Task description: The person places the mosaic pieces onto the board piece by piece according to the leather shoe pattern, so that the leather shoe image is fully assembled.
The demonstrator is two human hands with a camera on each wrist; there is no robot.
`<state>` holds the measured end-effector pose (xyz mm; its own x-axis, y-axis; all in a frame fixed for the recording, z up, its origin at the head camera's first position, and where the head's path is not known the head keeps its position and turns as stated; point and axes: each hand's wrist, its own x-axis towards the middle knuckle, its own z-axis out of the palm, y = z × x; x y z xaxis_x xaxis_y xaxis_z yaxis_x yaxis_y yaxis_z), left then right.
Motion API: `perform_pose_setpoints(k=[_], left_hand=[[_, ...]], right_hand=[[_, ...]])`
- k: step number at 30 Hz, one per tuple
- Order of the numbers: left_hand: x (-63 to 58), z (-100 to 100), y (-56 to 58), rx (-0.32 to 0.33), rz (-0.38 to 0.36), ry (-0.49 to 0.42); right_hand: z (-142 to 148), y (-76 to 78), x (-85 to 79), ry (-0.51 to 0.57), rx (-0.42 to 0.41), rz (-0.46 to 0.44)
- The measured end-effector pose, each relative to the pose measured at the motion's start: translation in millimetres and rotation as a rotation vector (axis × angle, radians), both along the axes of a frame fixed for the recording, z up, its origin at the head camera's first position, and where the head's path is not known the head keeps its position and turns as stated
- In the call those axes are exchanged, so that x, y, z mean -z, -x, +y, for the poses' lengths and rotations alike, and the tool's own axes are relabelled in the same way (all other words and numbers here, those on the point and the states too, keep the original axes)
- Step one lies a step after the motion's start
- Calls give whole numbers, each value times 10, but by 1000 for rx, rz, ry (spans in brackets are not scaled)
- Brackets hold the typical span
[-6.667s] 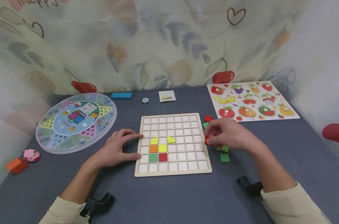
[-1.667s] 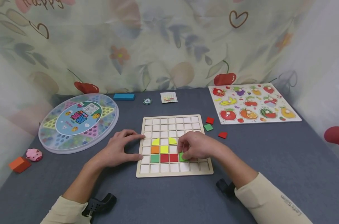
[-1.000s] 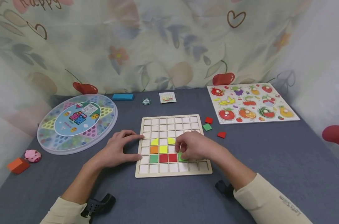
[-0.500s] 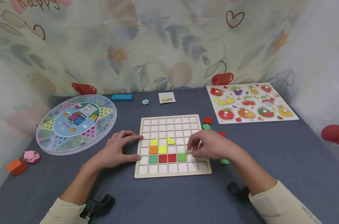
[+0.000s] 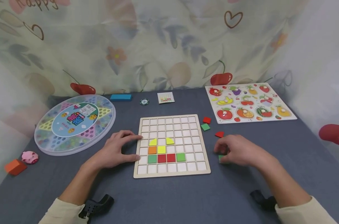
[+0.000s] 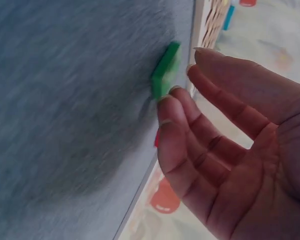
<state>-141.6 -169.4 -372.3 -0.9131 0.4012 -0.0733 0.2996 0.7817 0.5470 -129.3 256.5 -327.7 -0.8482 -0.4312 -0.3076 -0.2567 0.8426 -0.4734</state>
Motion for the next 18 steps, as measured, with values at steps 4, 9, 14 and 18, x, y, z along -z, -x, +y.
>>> perform_pose_setpoints(k=[4, 9, 14, 18], left_hand=[[7, -18, -9, -9, -6, 1], [12, -32, -12, -16, -9, -1], [11, -38, -8, -7, -2, -10], [13, -30, -2, -2, 2, -12]], right_hand=[[50, 6, 32, -28, -9, -11], [33, 17, 57, -39, -15, -13], [17, 27, 35, 1, -5, -51], [20, 37, -15, 49, 7, -62]])
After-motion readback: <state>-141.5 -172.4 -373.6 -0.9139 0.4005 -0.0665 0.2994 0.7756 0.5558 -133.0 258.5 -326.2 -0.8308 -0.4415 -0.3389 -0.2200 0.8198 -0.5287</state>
